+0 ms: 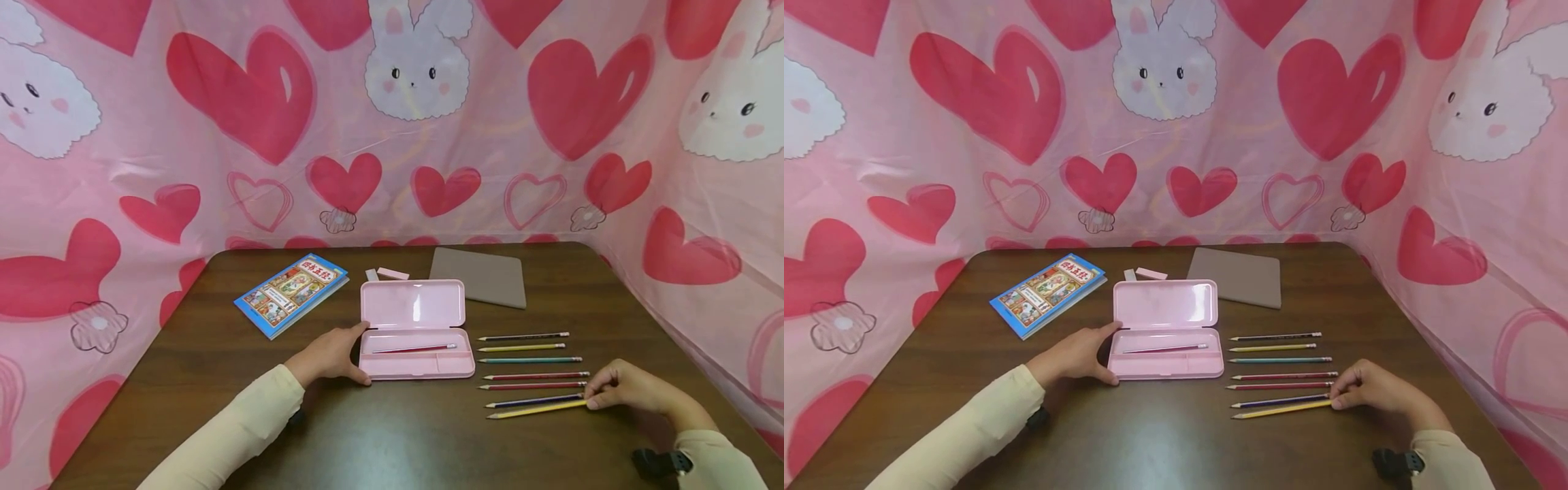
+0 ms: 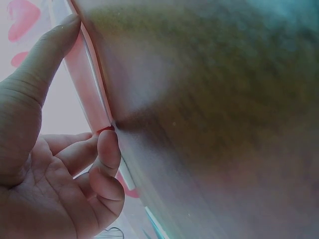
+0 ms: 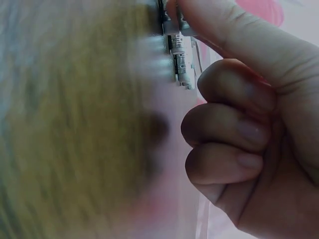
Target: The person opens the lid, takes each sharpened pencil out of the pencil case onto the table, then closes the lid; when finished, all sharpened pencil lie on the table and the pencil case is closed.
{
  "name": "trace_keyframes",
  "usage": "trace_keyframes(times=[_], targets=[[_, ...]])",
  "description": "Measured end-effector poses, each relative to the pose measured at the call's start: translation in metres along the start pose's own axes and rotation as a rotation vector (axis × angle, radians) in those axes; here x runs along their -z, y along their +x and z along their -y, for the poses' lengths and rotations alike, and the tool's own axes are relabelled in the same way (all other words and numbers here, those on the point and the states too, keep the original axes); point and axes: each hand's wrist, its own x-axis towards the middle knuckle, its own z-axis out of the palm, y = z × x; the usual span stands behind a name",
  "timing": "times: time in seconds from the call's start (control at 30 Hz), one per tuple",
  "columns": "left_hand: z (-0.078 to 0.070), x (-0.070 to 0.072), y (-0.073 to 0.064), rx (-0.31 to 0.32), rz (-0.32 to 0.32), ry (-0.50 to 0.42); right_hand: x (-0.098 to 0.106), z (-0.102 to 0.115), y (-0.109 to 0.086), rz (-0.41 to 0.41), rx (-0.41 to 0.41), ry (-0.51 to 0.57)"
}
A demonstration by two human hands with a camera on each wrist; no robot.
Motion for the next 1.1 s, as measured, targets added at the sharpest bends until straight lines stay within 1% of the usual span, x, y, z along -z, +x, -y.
trace_keyframes(times=[0.1,0.23,0.43,0.67,0.77,0.93,1.1], targets=[[0.000,0.000,0.000,-0.003,0.002,0.001,0.000,0.002,-0.001,0.000,-0.024,0.006],[0.001,-0.001,-0.001,-0.001,0.010,0.002,-0.001,0.004,-0.001,0.014,-0.052,0.045],[0.002,-0.001,0.000,0.003,0.015,0.006,-0.001,0.006,-0.001,0.032,-0.058,0.085],[0.003,0.000,0.002,-0.005,0.005,0.000,0.000,0.006,-0.001,0.035,-0.054,0.091],[0.002,0.000,0.002,-0.005,0.003,0.002,0.001,0.006,-0.001,0.030,-0.056,0.080],[0.002,0.000,0.001,-0.012,-0.001,0.008,0.001,0.009,-0.001,-0.005,-0.094,0.066],[0.001,-0.001,0.000,-0.010,0.000,0.006,0.001,0.015,0.007,-0.040,-0.105,0.045]])
